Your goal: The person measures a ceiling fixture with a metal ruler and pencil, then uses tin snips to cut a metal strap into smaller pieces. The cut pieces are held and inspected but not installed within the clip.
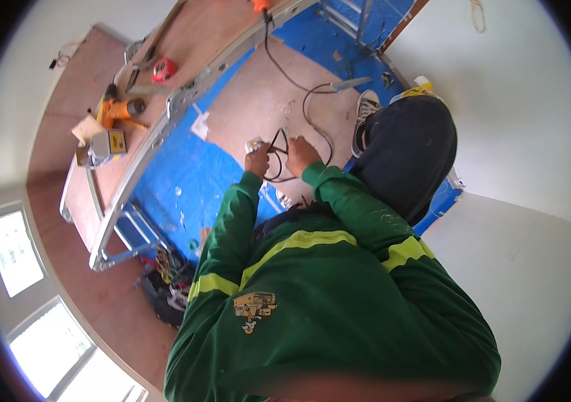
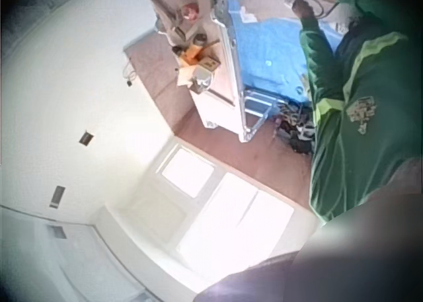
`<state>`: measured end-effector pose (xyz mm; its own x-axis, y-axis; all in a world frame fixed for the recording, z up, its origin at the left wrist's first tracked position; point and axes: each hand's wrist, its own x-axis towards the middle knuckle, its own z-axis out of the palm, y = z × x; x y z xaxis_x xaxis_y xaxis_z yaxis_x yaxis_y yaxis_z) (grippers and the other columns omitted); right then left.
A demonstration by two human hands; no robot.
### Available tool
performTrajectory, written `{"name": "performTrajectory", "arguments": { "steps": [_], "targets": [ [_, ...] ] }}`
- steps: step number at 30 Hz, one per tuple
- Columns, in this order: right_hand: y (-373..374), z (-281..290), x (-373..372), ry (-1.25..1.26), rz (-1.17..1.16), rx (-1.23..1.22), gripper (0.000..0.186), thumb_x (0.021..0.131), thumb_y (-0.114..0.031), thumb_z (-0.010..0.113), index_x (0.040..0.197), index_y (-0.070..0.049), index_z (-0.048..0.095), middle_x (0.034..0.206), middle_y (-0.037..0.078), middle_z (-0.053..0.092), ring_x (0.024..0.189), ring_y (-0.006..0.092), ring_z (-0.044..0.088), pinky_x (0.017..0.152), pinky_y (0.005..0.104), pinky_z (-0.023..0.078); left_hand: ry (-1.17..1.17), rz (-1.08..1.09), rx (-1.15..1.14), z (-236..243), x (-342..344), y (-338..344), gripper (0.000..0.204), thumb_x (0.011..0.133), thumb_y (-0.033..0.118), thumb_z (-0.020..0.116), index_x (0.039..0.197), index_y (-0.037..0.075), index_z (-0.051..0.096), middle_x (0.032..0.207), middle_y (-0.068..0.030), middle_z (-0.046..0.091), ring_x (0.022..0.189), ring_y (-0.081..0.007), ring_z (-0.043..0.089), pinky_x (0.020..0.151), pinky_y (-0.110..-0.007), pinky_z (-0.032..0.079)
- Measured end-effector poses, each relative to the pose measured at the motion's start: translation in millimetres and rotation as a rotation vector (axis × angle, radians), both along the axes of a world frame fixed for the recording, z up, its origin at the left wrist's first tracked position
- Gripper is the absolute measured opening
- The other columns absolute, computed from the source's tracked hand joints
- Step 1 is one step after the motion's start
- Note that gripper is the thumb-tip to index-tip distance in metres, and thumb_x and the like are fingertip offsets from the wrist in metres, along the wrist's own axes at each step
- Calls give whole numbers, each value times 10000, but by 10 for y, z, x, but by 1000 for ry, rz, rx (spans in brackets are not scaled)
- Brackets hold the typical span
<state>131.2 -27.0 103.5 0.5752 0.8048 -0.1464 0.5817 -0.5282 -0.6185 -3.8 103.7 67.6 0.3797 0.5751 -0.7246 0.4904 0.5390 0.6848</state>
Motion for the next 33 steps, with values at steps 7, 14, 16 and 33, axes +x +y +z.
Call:
{"name": "performTrajectory", "arguments": {
  "steps": [7, 14, 16, 33],
  "targets": [
    [107, 214, -168, 514, -299, 140, 256, 813, -89, 806, 1037, 17, 742, 980, 206, 781, 906, 374, 757, 834, 472, 589, -9, 175, -10, 466, 210, -192, 357, 1017, 415, 687, 1051, 73, 784, 700, 13, 527, 517, -98, 465, 441, -293, 319],
    [322, -57, -388, 1304, -799, 463, 347, 833, 22, 798, 1169, 4, 714, 962, 131, 766, 789, 207, 734, 712, 336, 580, -208, 349, 244, 347, 179, -320, 382, 1090, 252, 553, 1227, -77, 690, 910, -103, 693, 728, -173, 669, 631, -317, 552],
    [382, -14, -377, 1501, -766, 515, 358, 844, 47, 774, 1186, -9, 682, 963, 124, 758, 780, 203, 731, 715, 345, 589, -372, 558, 177, 338, 70, -371, 360, 1096, 93, 494, 1399, -89, 560, 1118, -162, 704, 924, -216, 723, 816, -334, 623],
    [470, 35, -35, 1439, -534, -169, 146, 1038, -165, 686, 1099, -32, 685, 904, 80, 710, 760, 223, 747, 731, 413, 660, -789, 569, -261, 283, -462, -520, 313, 1127, 84, 449, 1421, 177, 506, 1343, -58, 676, 1019, -205, 723, 697, -280, 516]
  ]
}}
